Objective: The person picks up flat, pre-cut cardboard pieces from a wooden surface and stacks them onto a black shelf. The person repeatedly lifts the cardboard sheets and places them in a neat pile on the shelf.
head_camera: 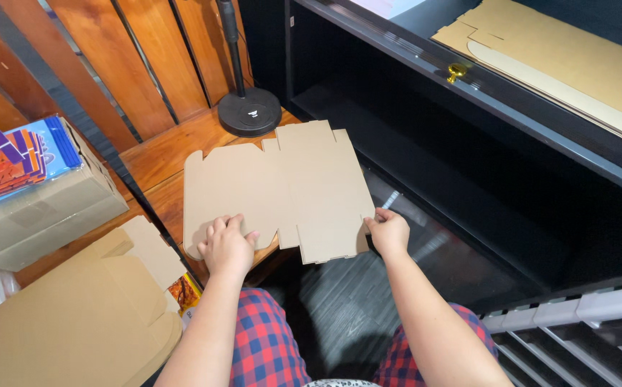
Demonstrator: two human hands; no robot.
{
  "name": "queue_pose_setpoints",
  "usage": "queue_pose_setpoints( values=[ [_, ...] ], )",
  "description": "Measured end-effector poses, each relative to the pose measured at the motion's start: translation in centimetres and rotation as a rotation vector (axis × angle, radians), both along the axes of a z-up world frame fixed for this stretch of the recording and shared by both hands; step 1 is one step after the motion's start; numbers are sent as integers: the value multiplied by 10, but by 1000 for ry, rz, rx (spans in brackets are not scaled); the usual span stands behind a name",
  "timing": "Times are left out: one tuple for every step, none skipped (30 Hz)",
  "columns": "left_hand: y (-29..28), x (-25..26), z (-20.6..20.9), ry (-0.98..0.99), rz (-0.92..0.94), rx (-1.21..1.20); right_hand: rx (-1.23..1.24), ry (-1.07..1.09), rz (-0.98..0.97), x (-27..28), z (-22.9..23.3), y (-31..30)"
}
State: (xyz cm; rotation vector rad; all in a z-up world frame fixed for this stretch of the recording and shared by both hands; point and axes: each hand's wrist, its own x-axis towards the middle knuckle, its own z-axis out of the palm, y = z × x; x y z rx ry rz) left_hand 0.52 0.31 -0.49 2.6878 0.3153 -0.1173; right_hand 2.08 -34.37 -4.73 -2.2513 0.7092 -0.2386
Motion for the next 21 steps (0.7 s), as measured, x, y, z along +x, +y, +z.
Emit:
queue_pose_setpoints(
  values=[
    [0, 0, 0, 2, 6, -9, -12, -3, -1, -1, 4, 2],
    [0, 0, 0, 2, 5, -9, -12, -2, -3, -2, 4, 1],
    [0, 0, 0, 1, 7, -10, -23, 0, 6, -2, 4, 0],
    [0, -1, 0, -1, 9, -10, -34, 3, 16, -2, 4, -1],
    [0, 0, -1, -1, 9, -10, -34, 2, 16, -3, 4, -1],
    [0, 0, -2, 5, 6, -6, -39, 3, 16, -4, 5, -1],
    [0, 0, -2, 11, 3, -1, -43, 5, 17, -5, 5, 0],
    [0, 1, -3, 11, 3, -1, -43, 5, 17, -8, 10, 2],
    [0, 2, -4, 10, 4, -3, -43, -7, 12, -11, 14, 4],
    [0, 2, -5, 9, 4, -5, -42, -18, 6, -13, 19, 7],
    [0, 2, -4, 9, 4, -5, -42, -19, 6, -12, 18, 6],
    [0, 2, -3, 17, 2, -13, -9, -48, -2, -11, 16, 6],
    [0, 2, -2, 24, -2, -22, 24, -77, -12, -9, 15, 5],
    [0, 1, -1, 23, -2, -22, 24, -78, -12, -6, 8, 3],
    [0, 1, 0, 23, -2, -21, 116, -134, -43, -3, 2, 0],
    [0, 0, 1, 23, -1, -20, 209, -191, -74, 1, -4, -2],
    [0, 0, 2, 22, -2, -20, 209, -192, -75, 3, -5, 0],
    [0, 0, 2, 24, 0, -19, 465, -285, -117, 5, -6, 2],
    [0, 0, 3, 27, 1, -18, 721, -376, -158, 7, -8, 4],
    [-1, -1, 4, 26, 1, -17, 722, -376, -158, 4, -1, 7],
    [-1, -2, 5, 22, 2, -24, 895, -384, -179, 1, 5, 10]
  ],
)
